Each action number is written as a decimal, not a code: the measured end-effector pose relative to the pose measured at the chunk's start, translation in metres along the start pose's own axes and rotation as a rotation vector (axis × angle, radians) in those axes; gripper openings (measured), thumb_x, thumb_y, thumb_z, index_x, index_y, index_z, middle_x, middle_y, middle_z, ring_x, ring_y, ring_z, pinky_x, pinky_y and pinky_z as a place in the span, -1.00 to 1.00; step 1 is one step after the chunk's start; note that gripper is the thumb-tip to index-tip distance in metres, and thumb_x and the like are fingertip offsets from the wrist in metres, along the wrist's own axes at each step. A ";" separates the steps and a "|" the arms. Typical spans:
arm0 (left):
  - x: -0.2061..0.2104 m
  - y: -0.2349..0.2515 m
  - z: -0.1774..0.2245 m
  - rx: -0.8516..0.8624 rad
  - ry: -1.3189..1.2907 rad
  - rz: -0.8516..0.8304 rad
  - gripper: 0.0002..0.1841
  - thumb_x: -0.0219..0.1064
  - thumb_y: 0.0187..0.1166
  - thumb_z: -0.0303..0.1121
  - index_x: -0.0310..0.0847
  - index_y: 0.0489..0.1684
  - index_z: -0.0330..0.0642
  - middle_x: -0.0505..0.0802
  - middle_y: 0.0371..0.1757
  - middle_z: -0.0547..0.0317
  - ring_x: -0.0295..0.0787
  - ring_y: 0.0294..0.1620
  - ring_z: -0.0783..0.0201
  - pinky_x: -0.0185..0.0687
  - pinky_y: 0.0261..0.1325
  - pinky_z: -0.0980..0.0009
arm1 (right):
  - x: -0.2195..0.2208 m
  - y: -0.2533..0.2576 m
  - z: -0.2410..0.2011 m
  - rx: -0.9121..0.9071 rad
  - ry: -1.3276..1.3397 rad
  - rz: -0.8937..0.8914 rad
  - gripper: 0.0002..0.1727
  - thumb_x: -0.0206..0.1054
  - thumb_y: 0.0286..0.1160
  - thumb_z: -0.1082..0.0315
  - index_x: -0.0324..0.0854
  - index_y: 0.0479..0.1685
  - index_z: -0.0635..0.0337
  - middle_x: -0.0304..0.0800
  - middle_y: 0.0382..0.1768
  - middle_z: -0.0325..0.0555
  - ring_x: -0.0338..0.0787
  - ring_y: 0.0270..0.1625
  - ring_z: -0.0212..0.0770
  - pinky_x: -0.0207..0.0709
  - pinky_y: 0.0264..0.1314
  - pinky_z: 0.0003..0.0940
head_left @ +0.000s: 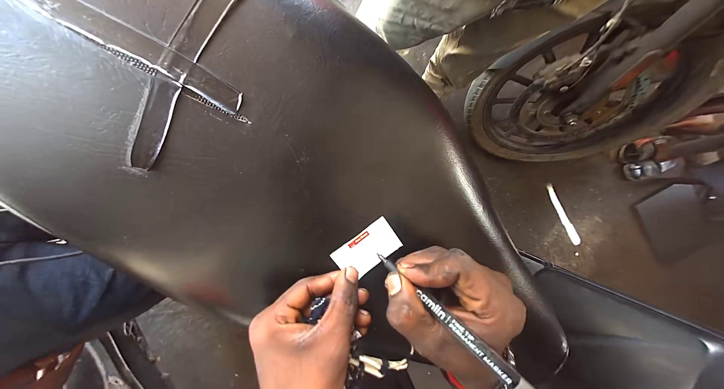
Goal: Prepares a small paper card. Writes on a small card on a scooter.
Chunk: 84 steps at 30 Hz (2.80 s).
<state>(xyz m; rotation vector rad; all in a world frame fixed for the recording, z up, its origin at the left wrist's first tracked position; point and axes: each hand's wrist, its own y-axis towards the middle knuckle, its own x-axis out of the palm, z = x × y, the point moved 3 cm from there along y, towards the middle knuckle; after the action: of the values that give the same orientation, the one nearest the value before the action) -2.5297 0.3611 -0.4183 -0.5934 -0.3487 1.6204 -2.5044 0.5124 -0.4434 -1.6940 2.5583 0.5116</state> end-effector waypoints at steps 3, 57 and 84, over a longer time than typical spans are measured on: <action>-0.001 0.000 0.001 -0.005 0.012 0.005 -0.96 0.48 0.46 -0.58 0.81 -0.36 -0.32 0.92 -0.52 0.20 0.85 -0.62 0.42 0.83 -0.54 0.55 | 0.003 -0.006 0.000 0.026 -0.087 -0.080 -0.91 0.50 0.38 0.28 0.76 -0.30 0.08 0.90 -0.34 -0.32 0.86 -0.22 -0.48 0.76 -0.18 -0.61; -0.003 -0.001 -0.005 0.055 0.032 0.028 -0.97 0.52 0.37 -0.57 0.81 -0.37 -0.27 0.89 -0.56 0.27 0.82 -0.65 0.41 0.84 -0.59 0.51 | 0.009 -0.002 0.003 -0.059 -0.198 -0.018 -0.80 0.54 0.32 0.24 0.67 -0.49 0.08 0.83 -0.50 -0.36 0.78 -0.43 -0.54 0.63 -0.42 -0.70; -0.003 0.000 -0.002 0.028 -0.002 -0.008 -0.98 0.50 0.43 -0.59 0.79 -0.35 -0.32 0.91 -0.51 0.27 0.85 -0.60 0.45 0.83 -0.54 0.55 | 0.004 0.004 0.003 -0.011 -0.117 -0.078 -0.87 0.51 0.36 0.26 0.71 -0.37 0.08 0.83 -0.45 -0.36 0.78 -0.39 -0.56 0.64 -0.38 -0.72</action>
<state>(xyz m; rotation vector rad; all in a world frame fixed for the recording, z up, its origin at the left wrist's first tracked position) -2.5286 0.3583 -0.4193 -0.5687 -0.3291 1.6161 -2.5104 0.5114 -0.4462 -1.7047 2.4031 0.6023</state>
